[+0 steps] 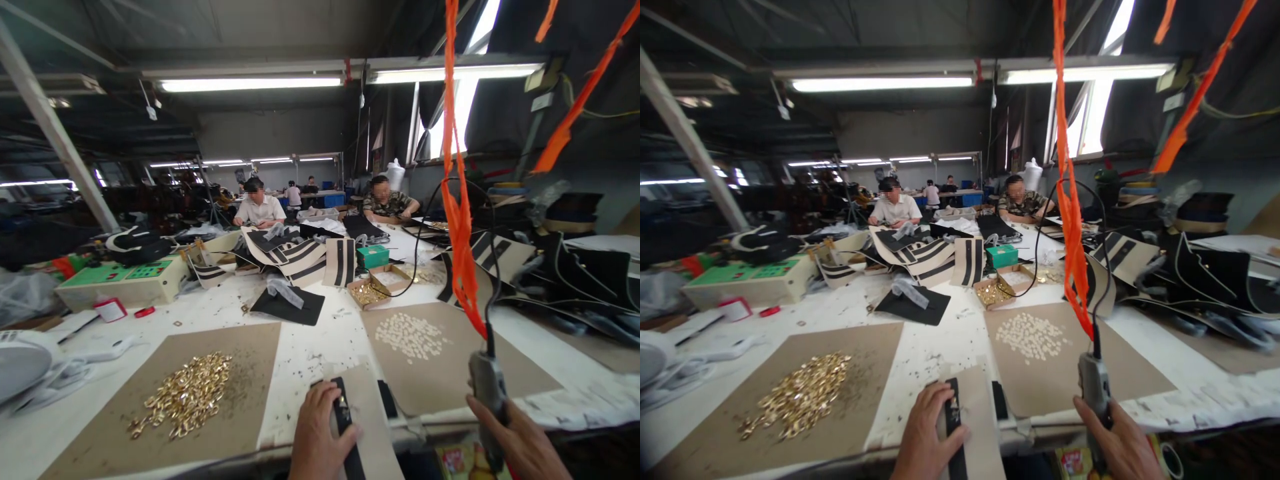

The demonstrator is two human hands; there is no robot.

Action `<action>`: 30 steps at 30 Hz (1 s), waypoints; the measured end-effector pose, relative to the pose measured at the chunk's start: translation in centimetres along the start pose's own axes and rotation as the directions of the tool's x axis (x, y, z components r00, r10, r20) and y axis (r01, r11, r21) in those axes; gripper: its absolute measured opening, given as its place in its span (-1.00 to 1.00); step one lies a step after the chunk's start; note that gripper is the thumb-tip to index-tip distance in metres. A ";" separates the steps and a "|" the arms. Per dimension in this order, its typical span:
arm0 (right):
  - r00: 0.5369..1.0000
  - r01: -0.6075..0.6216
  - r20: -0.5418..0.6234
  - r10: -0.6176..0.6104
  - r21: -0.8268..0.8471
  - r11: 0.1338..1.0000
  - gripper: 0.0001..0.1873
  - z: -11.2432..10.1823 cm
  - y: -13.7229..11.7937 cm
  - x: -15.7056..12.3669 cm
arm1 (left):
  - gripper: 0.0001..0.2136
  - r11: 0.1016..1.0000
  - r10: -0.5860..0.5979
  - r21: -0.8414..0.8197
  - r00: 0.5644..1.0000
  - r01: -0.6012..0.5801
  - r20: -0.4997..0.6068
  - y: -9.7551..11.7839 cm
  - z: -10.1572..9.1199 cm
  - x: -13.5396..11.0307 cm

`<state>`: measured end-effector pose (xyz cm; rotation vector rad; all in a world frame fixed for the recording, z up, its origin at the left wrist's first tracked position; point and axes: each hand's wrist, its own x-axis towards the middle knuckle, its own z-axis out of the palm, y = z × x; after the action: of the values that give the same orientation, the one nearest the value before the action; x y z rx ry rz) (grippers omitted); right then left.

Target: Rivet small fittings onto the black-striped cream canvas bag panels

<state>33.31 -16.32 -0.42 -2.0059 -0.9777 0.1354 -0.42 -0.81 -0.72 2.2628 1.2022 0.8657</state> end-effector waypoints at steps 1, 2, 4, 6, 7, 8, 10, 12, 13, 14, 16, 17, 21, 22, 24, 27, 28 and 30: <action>0.995 -0.060 0.083 0.049 0.134 0.989 -0.48 -0.1 -1.5 -0.1 | -0.54 1.000 0.001 0.000 1.000 -0.001 -0.001 0.0 0.0 0.0; 0.979 -0.138 0.183 0.086 0.293 0.946 -0.43 -0.2 -3.3 -0.2 | -0.55 1.000 0.005 0.001 1.000 -0.005 -0.004 0.0 0.0 0.0; 0.962 -0.215 0.267 0.062 0.593 0.776 -0.34 -0.1 -7.7 -0.3 | -0.56 1.000 0.019 0.002 1.000 -0.019 -0.006 0.3 0.0 0.0; 0.946 -0.244 0.322 -0.032 0.776 0.582 -0.32 0.9 -12.4 -0.1 | -0.56 0.999 0.032 0.000 0.999 -0.032 0.003 0.6 -0.1 0.0; 0.947 -0.235 0.315 -0.071 0.824 0.515 -0.35 1.9 -14.5 0.1 | -0.55 0.999 0.036 -0.002 0.999 -0.036 0.010 0.7 -0.2 0.1; 0.945 -0.230 0.310 -0.102 0.854 0.466 -0.40 3.0 -16.4 0.3 | -0.54 0.999 0.035 -0.007 0.999 -0.035 0.014 0.7 -0.2 0.1; 0.948 -0.229 0.301 -0.106 0.874 0.429 -0.53 5.8 -19.3 0.6 | -0.52 0.999 0.032 -0.016 0.999 -0.032 0.020 0.7 -0.2 0.2; 0.947 -0.230 0.304 -0.101 0.864 0.448 -0.65 8.7 -20.9 0.5 | -0.49 0.999 0.029 -0.021 0.999 -0.028 0.024 0.5 0.0 0.1; 0.944 -0.229 0.311 -0.108 0.855 0.465 -0.67 10.0 -21.4 0.4 | -0.47 0.999 0.028 -0.022 0.999 -0.028 0.023 0.4 0.1 0.0; 0.938 -0.224 0.322 -0.126 0.845 0.485 -0.67 11.1 -21.7 0.3 | -0.45 0.999 0.028 -0.022 0.999 -0.028 0.021 0.2 0.2 0.0; 0.925 -0.204 0.338 -0.176 0.828 0.522 -0.65 13.0 -21.8 0.0 | -0.43 0.999 0.031 -0.022 0.999 -0.030 0.019 0.1 0.4 -0.2; 0.918 -0.191 0.343 -0.197 0.821 0.539 -0.65 13.7 -21.7 -0.1 | -0.43 0.999 0.033 -0.023 0.999 -0.032 0.019 0.0 0.4 -0.2; 0.907 -0.165 0.355 -0.225 0.794 0.586 -0.65 15.6 -21.1 -0.3 | -0.45 0.999 0.022 -0.025 0.999 -0.021 0.041 0.1 0.4 -0.1; 0.903 -0.172 0.366 -0.225 0.788 0.592 -0.65 15.8 -20.9 -0.3 | -0.46 0.999 0.018 -0.027 0.999 -0.017 0.046 0.2 0.4 0.0; 0.896 -0.180 0.383 -0.227 0.778 0.602 -0.65 16.1 -20.7 -0.4 | -0.46 0.999 0.018 -0.033 0.999 -0.016 0.051 0.3 0.3 0.1; 0.887 -0.159 0.388 -0.252 0.766 0.623 -0.65 16.1 -20.7 -0.4 | -0.46 0.999 0.023 -0.043 0.998 -0.021 0.051 0.4 0.2 0.2; 0.884 -0.145 0.387 -0.263 0.761 0.633 -0.65 16.0 -20.8 -0.4 | -0.47 0.999 0.022 -0.044 0.998 -0.020 0.053 0.4 0.1 0.3; 0.875 -0.129 0.395 -0.278 0.746 0.653 -0.65 15.8 -20.9 -0.3 | -0.48 0.999 0.015 -0.045 0.998 -0.012 0.065 0.4 0.0 0.4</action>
<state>13.98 0.42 5.50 -1.1364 -1.0650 0.8964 -0.02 -0.68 -0.39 2.2486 1.1286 0.8090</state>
